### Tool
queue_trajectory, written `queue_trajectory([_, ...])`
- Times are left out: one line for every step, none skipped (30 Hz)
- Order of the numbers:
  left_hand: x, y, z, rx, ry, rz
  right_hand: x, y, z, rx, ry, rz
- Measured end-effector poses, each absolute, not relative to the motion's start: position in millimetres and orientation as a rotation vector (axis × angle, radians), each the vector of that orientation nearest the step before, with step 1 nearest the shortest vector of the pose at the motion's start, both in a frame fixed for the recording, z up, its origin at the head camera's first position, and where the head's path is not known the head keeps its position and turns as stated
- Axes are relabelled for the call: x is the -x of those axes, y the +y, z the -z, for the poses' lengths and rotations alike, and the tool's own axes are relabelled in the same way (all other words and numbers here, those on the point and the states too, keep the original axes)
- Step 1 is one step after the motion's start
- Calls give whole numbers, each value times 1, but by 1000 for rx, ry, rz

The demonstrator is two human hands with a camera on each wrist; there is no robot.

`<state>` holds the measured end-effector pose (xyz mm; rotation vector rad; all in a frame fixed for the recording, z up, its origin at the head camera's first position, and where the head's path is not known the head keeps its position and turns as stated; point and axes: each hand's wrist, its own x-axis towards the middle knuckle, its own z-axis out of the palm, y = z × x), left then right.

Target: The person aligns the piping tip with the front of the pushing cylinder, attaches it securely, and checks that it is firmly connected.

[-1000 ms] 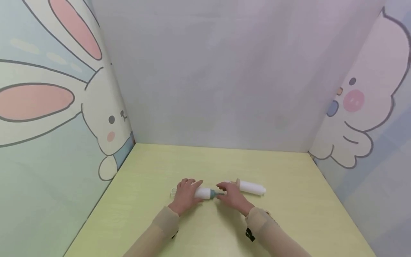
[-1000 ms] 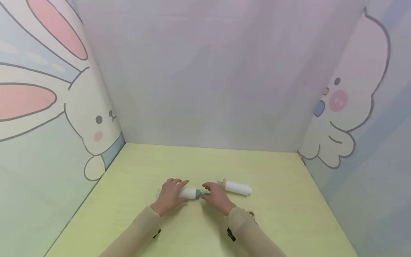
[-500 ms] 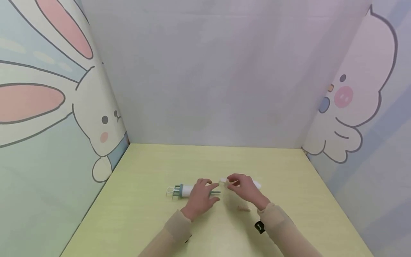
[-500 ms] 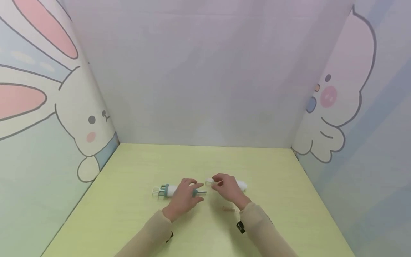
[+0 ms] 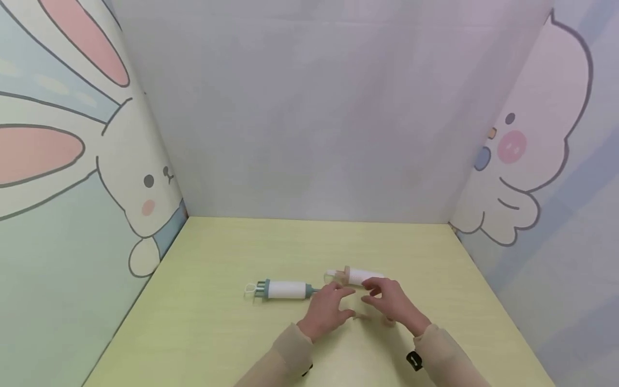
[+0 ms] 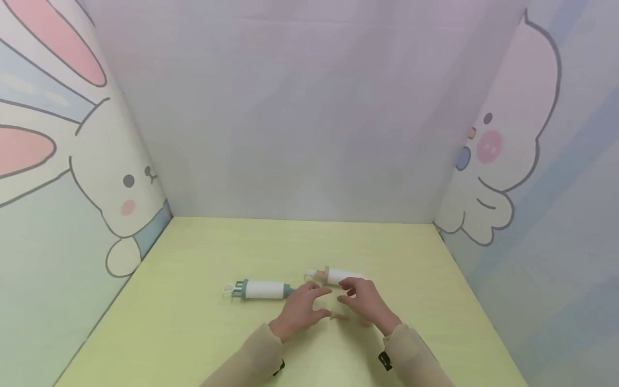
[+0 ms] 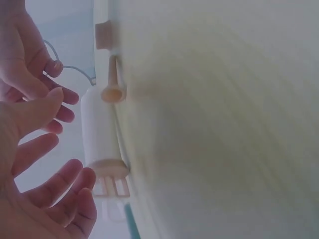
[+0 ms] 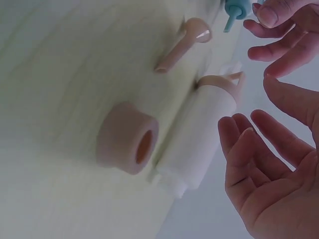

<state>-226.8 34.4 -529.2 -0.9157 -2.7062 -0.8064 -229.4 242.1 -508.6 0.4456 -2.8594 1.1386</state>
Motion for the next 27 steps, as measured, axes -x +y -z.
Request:
queue_trajectory([227,36,531,917,-2718,812,227,245,511,-433,-2857,-1130])
queue_trajectory([227,38,532,923,-2727,817,224,247,514,-422,-2858,-1113])
queue_trajectory([226,39,533,927,-2739,821,221,249,517,-409,-2861,-1093])
queue_trajectory([226,40,534,935,-2752,826,217,251,519,-400,-2866,-1071])
queue_trajectory([226,41,536,943,-2767,831,214,253,520,-386,-2876,-1055])
queue_trajectory([226,42,537,952,-2777,833,210,255,522,-371,-2886,-1037])
queue_trajectory([226,43,539,956,-2790,829,207,257,522,-358,-2898,-1011])
queue_trajectory([227,43,540,959,-2794,833,204,259,522,-351,-2913,-981])
queue_trajectory([227,44,541,961,-2796,829,201,260,523,-339,-2928,-961])
queue_trajectory([228,45,542,965,-2796,828,198,262,522,-323,-2946,-941])
queue_trajectory([228,46,543,966,-2795,825,196,264,523,-313,-2966,-930])
queue_trajectory([229,47,544,966,-2795,825,195,265,523,-305,-2987,-922])
queue_trajectory([229,47,546,967,-2799,823,194,266,524,-300,-3010,-913])
queue_trajectory([229,47,547,973,-2803,819,194,267,525,-296,-3030,-921])
queue_trajectory([229,47,548,981,-2801,820,194,268,526,-293,-3043,-926])
queue_trajectory([230,47,549,986,-2800,825,194,268,528,-287,-3051,-927])
queue_trajectory([230,48,550,992,-2795,828,195,269,530,-288,-3054,-931])
queue_trajectory([230,48,551,994,-2794,832,195,269,532,-282,-3053,-931])
queue_trajectory([230,49,552,995,-2794,832,195,270,533,-282,-3048,-923])
queue_trajectory([231,49,553,994,-2791,829,196,270,534,-279,-3038,-923])
queue_trajectory([231,50,554,993,-2788,830,196,271,535,-276,-3028,-919])
queue_trajectory([231,51,554,990,-2793,825,196,271,536,-268,-3022,-920])
queue_trajectory([232,51,555,990,-2798,824,195,271,536,-261,-3019,-924])
queue_trajectory([232,52,555,988,-2807,823,195,271,536,-252,-3020,-921])
queue_trajectory([232,52,556,989,-2813,820,194,271,536,-246,-3023,-924])
queue_trajectory([233,53,556,990,-2817,818,194,271,536,-237,-3025,-929])
queue_trajectory([233,53,557,990,-2820,817,193,270,536,-230,-3028,-931])
